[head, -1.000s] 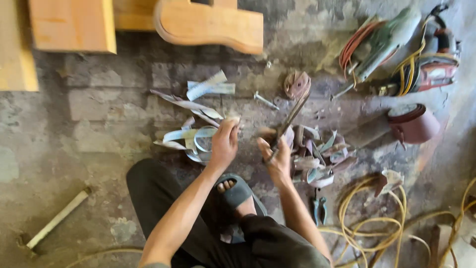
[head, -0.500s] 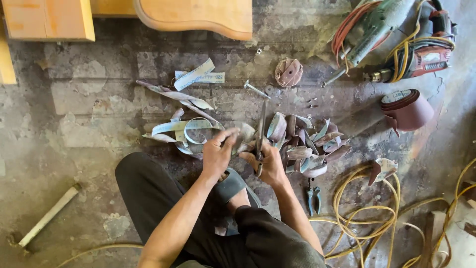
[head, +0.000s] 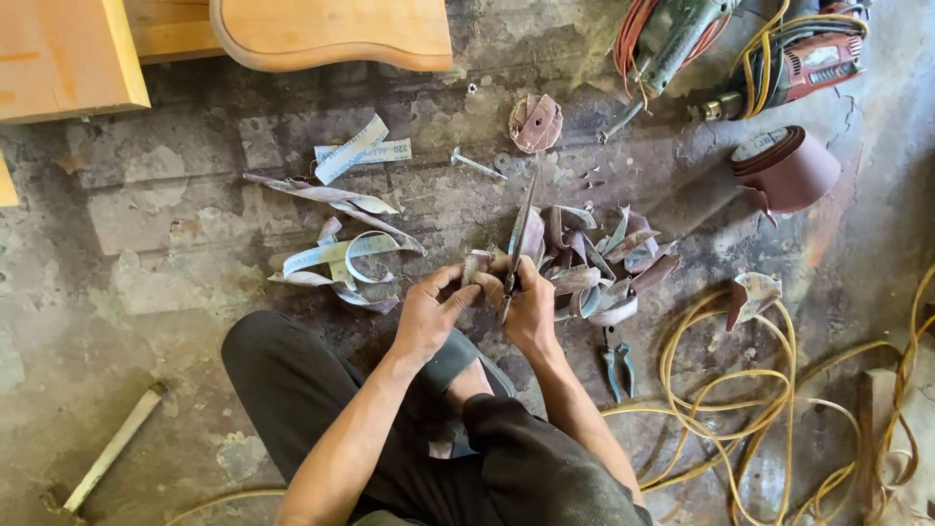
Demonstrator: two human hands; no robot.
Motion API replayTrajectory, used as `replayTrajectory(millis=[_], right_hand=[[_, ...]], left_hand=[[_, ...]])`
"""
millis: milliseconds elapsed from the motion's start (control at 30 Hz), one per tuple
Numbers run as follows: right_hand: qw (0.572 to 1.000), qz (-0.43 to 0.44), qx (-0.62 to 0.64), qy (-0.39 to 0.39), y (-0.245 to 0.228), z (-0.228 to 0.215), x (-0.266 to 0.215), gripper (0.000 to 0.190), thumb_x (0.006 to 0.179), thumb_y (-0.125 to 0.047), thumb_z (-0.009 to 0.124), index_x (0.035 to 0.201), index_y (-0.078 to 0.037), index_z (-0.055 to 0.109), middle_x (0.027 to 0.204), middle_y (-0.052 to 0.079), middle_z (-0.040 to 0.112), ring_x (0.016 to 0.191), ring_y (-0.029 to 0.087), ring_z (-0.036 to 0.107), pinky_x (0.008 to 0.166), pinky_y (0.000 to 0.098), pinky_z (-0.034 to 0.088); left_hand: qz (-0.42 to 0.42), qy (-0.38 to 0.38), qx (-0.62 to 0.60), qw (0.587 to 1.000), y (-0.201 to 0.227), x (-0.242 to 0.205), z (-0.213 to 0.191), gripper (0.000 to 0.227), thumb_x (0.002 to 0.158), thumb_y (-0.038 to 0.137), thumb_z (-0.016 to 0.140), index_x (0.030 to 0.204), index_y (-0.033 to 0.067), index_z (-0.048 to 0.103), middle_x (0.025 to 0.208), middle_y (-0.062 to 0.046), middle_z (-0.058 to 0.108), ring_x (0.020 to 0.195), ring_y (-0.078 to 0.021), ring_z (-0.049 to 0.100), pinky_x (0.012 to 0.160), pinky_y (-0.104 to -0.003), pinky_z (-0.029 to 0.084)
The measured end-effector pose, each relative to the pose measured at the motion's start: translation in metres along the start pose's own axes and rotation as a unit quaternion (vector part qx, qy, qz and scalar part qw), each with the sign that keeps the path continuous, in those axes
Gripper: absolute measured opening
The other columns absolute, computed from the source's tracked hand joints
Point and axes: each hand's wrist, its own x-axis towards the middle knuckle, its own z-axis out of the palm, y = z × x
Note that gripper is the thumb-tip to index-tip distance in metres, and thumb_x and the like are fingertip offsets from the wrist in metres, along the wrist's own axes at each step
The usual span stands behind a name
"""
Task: Cutting sandpaper into smaller strips using scissors.
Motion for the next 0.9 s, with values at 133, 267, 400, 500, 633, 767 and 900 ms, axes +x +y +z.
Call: replayTrajectory(millis=[133,267,400,500,633,767,900], right_hand=[[0.999,-0.041,-0.006,0.019,-0.009,0.0,0.002,0.027,0.091,-0.021,0.079,0.103,-0.002,0.064,0.081,0.0,0.068,0.074,0.007,0.062,0.065,0.027,0.052],[1.0,0.0,-0.024,-0.01,-0.01,0.004,0.0,0.027,0.087,-0.02,0.083,0.1,-0.002,0.067,0.079,0.002,0.068,0.072,0.01,0.062,0.064,0.0286,0.052],[0.994,0.055,0.094,0.001,-0.002,0.007,0.001,0.023,0.089,-0.016,0.079,0.102,-0.004,0.065,0.081,0.0,0.066,0.072,0.009,0.063,0.062,0.0271,0.052],[0.981,0.083,0.173,0.012,0.005,0.01,0.002,0.022,0.09,-0.013,0.077,0.106,-0.006,0.064,0.084,-0.001,0.066,0.073,0.008,0.063,0.063,0.0247,0.05],[0.981,0.077,0.178,0.015,0.009,0.01,0.002,0.021,0.09,-0.01,0.077,0.105,-0.006,0.063,0.085,-0.001,0.067,0.076,0.008,0.062,0.066,0.0235,0.05],[0.973,0.094,0.212,0.009,0.01,0.01,0.002,0.022,0.088,-0.009,0.079,0.101,-0.006,0.061,0.085,-0.001,0.066,0.074,0.009,0.063,0.065,0.0245,0.051],[0.968,0.15,0.2,-0.01,-0.007,0.008,0.005,0.015,0.091,-0.016,0.073,0.096,-0.004,0.065,0.08,0.005,0.068,0.07,0.014,0.065,0.063,0.0273,0.053]], left_hand=[[-0.129,0.02,-0.063,0.989,-0.029,0.008,0.002,0.028,0.091,0.024,0.075,0.113,0.0063,0.075,0.093,0.001,0.078,0.084,-0.0072,0.069,0.079,-0.023,0.056],[-0.11,0.121,-0.177,0.97,-0.024,0.019,0.005,0.024,0.092,0.02,0.08,0.106,0.0013,0.077,0.092,-0.004,0.076,0.081,-0.0099,0.064,0.075,-0.026,0.053],[-0.126,0.096,-0.224,0.962,-0.005,0.025,0.01,0.022,0.087,0.015,0.079,0.105,0.0046,0.076,0.092,-0.002,0.078,0.081,-0.01,0.068,0.076,-0.026,0.056],[-0.117,0.123,-0.209,0.963,-0.017,0.025,0.011,0.021,0.086,0.011,0.081,0.105,0.0046,0.076,0.093,0.001,0.075,0.084,-0.007,0.064,0.078,-0.025,0.054],[-0.105,0.111,-0.261,0.953,-0.029,0.023,0.011,0.021,0.085,0.01,0.082,0.104,0.0055,0.073,0.095,0.0,0.074,0.086,-0.008,0.066,0.081,-0.025,0.055],[-0.118,0.093,-0.11,0.983,-0.009,0.023,0.002,0.017,0.09,0.019,0.08,0.099,0.0042,0.077,0.087,0.0,0.075,0.079,-0.0072,0.062,0.074,-0.024,0.052],[-0.161,0.123,-0.1,0.974,-0.006,0.027,-0.004,0.023,0.086,0.027,0.078,0.099,0.0073,0.078,0.085,0.003,0.076,0.075,-0.0046,0.062,0.07,-0.023,0.051]])
